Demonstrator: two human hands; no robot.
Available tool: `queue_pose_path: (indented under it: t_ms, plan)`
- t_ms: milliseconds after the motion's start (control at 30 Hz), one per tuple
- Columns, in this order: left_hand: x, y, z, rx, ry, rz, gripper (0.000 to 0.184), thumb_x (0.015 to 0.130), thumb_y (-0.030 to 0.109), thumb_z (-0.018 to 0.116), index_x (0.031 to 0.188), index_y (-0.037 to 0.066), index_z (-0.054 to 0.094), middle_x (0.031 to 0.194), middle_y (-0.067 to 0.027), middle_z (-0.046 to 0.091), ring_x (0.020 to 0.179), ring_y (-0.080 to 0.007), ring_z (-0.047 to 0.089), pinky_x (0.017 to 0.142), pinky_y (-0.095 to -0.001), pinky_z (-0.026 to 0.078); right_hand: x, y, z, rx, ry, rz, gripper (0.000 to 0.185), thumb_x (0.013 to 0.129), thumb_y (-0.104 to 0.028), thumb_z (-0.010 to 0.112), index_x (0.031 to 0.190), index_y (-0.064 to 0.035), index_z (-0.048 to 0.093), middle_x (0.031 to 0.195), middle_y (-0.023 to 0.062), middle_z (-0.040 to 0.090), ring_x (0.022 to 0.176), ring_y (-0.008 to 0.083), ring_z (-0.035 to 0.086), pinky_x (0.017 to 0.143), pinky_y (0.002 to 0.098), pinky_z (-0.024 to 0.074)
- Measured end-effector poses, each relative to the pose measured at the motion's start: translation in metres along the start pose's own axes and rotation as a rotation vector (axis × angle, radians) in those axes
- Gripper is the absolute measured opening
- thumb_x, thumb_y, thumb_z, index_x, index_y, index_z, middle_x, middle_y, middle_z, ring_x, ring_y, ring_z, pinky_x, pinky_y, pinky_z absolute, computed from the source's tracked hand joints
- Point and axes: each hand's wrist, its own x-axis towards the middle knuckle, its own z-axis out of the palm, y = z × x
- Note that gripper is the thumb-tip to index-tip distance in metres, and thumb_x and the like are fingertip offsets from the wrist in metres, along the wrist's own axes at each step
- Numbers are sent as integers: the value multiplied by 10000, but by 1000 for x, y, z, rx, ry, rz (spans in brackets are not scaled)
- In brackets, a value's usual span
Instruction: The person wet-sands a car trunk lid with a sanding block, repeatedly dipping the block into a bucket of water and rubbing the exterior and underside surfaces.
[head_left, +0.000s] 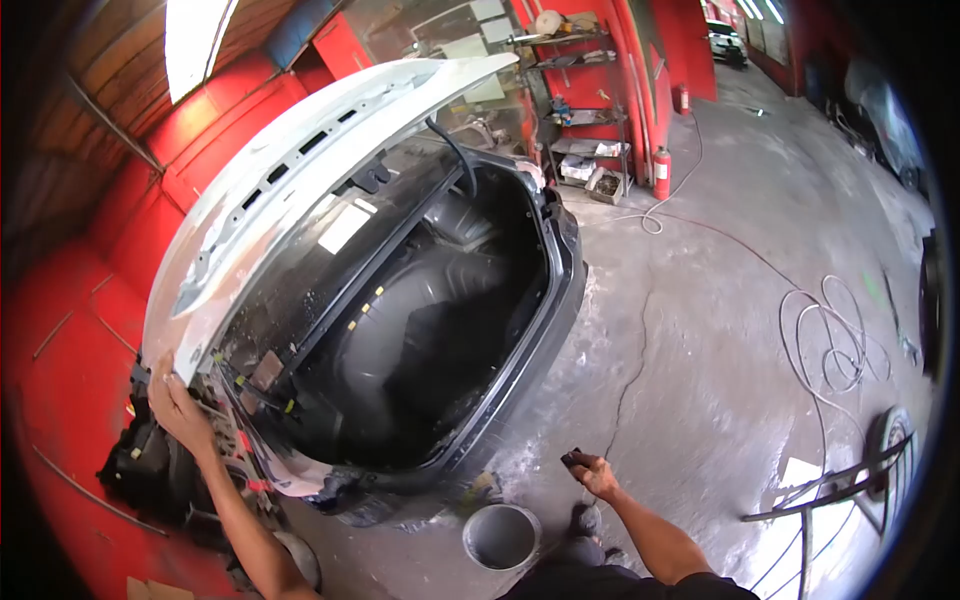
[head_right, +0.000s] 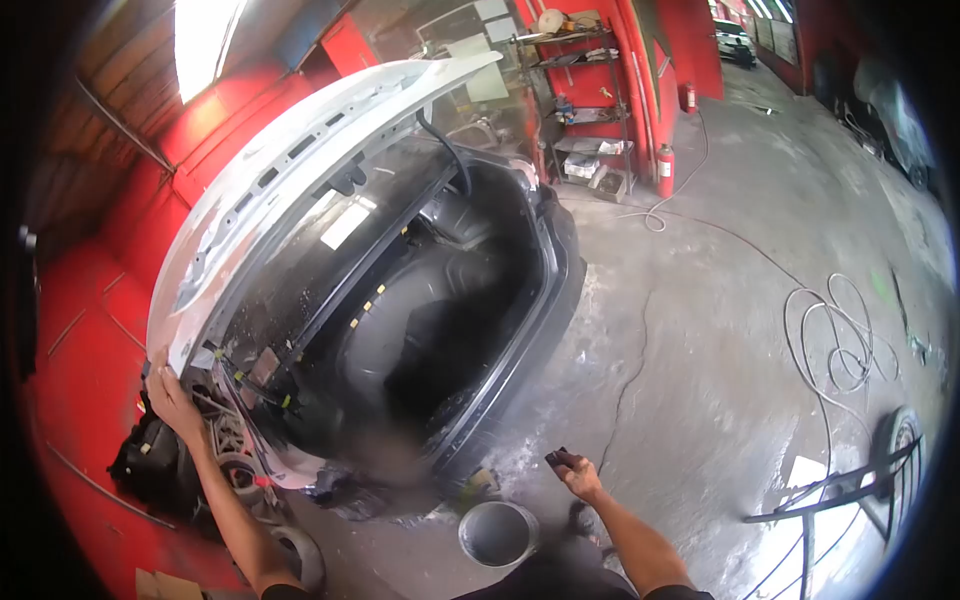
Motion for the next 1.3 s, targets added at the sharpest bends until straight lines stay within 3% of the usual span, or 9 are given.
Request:
queue_pose_path:
  t_ms: [300,567,600,700,800,900,1100,1133,1300]
  plan:
    - [36,79,6,431,-293,-152,416,1082,330,506,1259,11,706,1223,-172,681,1092,-387,616,972,-447,460,74,74,-91,-165,-13,21,409,883,-272,636,1223,-85,766,819,97,738,694,157,667,651,330,548]
    - [74,142,101,379,-392,88,697,912,539,706,1325,-18,633,1290,-228,667,1193,-412,618,1006,-494,457,129,129,-192,-271,92,247,444,854,-307,657,1227,-93,766,776,93,717,656,182,677,552,334,599]
    - [78,150,117,384,-407,90,737,890,564,722,1356,2,620,1303,-213,663,1189,-402,623,998,-499,460,127,113,-202,-277,29,371,445,848,-389,652,1196,-144,784,1091,198,769,1058,312,745,942,383,569]
    - [86,200,153,495,-361,123,765,879,575,727,1417,52,581,1349,-168,647,1189,-381,631,1003,-581,436,154,170,-221,-436,-47,328,463,838,-413,655,1204,-163,786,1111,198,765,1070,333,738,970,412,563]
    - [92,227,180,589,-367,46,771,876,573,731,1455,96,553,1393,-130,626,1224,-362,619,1009,-669,398,184,220,-247,-642,-29,-54,435,853,-388,639,1189,-156,788,829,125,761,771,264,753,748,378,618]
    - [95,234,214,673,-323,-25,779,878,567,732,1474,107,533,1413,-119,610,1285,-363,577,1035,-736,344,208,197,-287,-596,-112,161,441,843,-403,639,1161,-139,792,831,122,768,804,273,756,830,386,604]
    - [95,265,222,782,-427,-182,815,890,520,741,1544,131,448,1491,-155,524,1402,-416,463,1103,-788,249,269,256,-376,-719,-263,259,352,853,-344,658,1130,-193,814,821,85,773,748,247,752,655,398,615]
    - [95,271,220,762,-446,-203,823,888,492,752,1565,157,426,1514,-162,497,1428,-432,428,1111,-796,228,265,233,-388,-757,-342,283,367,920,-389,578,1130,-189,803,1096,169,771,1061,367,733,980,444,568]
    - [92,275,223,742,-440,-247,826,879,456,757,1578,186,410,1561,-162,447,1471,-439,373,1128,-814,180,271,198,-398,-750,-421,338,308,885,-358,613,1062,-196,807,989,122,769,932,309,740,847,448,598]
